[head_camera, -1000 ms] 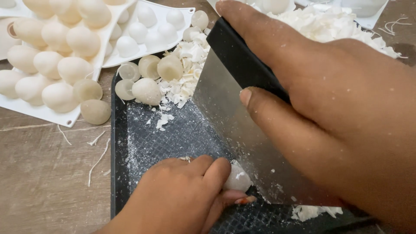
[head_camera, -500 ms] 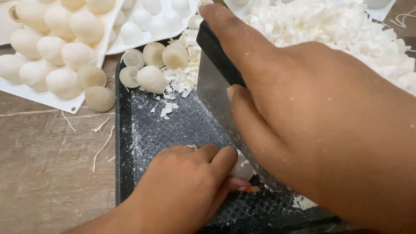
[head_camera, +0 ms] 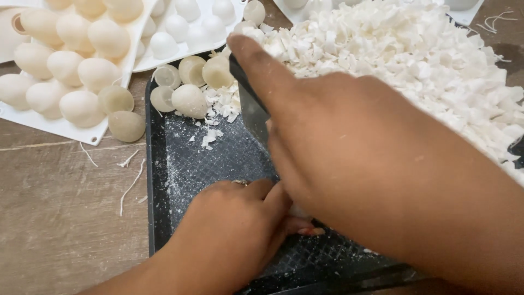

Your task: Scraping and chopping small wax balls with a bench scraper on a tray.

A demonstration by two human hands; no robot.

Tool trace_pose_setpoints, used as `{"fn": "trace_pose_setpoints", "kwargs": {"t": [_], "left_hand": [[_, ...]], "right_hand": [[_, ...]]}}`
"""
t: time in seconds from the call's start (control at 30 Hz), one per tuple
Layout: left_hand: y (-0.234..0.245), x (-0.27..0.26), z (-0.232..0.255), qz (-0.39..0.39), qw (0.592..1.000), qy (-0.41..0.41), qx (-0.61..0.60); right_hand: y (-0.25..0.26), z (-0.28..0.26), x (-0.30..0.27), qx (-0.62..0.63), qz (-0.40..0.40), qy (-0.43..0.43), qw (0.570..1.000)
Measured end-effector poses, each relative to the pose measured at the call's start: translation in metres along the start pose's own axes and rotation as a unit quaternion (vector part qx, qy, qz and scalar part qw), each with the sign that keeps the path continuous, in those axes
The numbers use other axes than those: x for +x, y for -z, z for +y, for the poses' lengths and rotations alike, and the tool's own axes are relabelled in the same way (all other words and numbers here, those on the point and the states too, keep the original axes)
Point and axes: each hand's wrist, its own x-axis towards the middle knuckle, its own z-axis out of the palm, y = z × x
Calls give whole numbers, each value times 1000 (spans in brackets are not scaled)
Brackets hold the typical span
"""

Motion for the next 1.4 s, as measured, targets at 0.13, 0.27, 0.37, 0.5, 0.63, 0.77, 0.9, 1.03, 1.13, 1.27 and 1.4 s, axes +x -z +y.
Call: {"fn": "trace_pose_setpoints", "kwargs": {"t": [0.13, 0.27, 0.37, 0.5, 0.63, 0.77, 0.9, 1.03, 1.13, 1.27, 1.4], "left_hand": [[-7, -4, -4, -22, 1000, 7, -10], [-6, -4, -5, -37, 999, 4, 0], [-2, -1, -6, -95, 995, 29, 5], [-5, 0, -7, -125, 991, 44, 5], [0, 7, -2, -209, 974, 85, 36], [-7, 0, -5, -112, 993, 34, 19], [-6, 1, -3, -113, 992, 46, 21], [-7, 2, 0, -104, 993, 51, 27], [-6, 2, 1, -55, 998, 15, 17], [-13, -5, 0, -36, 998, 27, 33], [-13, -4, 1, -8, 1000, 12, 15]], "right_hand": [[2, -12, 10, -49, -132, -130, 981], [13, -7, 11, -4, -115, -124, 986], [25, -7, 12, -36, -186, -203, 961], [21, 16, -2, -3, -88, -147, 985], [20, 25, -9, 44, 10, -87, 995], [21, 26, -10, 50, 14, -91, 994], [20, 26, -9, 56, 17, -92, 994], [13, 34, -10, 57, 18, -96, 994], [5, 38, -9, 124, 83, 35, 988], [11, 13, 4, 67, 29, -28, 997], [7, 0, 7, 57, -66, -153, 984]]}}
